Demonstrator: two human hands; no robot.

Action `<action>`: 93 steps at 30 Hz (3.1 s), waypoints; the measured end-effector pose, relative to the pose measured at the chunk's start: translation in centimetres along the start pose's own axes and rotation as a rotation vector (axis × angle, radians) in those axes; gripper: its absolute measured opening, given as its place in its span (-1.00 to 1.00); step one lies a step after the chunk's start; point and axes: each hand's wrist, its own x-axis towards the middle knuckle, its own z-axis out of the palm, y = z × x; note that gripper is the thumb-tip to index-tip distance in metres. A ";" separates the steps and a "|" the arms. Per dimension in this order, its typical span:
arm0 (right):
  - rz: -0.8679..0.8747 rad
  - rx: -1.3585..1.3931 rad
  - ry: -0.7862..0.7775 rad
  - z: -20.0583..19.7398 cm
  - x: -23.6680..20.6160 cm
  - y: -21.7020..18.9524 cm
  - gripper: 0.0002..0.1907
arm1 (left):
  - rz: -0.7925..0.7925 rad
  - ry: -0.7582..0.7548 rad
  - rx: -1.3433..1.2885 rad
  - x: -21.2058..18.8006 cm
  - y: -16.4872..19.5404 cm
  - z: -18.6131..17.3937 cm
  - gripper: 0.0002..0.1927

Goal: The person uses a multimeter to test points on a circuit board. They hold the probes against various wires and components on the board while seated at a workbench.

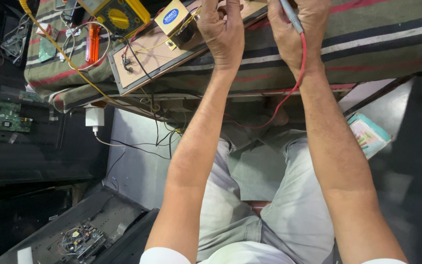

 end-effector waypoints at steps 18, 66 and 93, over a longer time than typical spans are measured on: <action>-0.044 -0.004 -0.016 -0.1 0.0 0.6 -0.86 | 0.031 0.006 0.008 0.2 0.1 0.1 -0.87; -0.008 0.090 0.013 -1.2 1.3 -1.6 -0.87 | 0.129 -0.024 0.255 0.8 1.1 2.5 -0.88; -0.004 -0.009 0.008 -1.1 1.4 -1.3 -0.94 | 0.092 -0.013 0.263 1.0 1.5 2.4 -0.83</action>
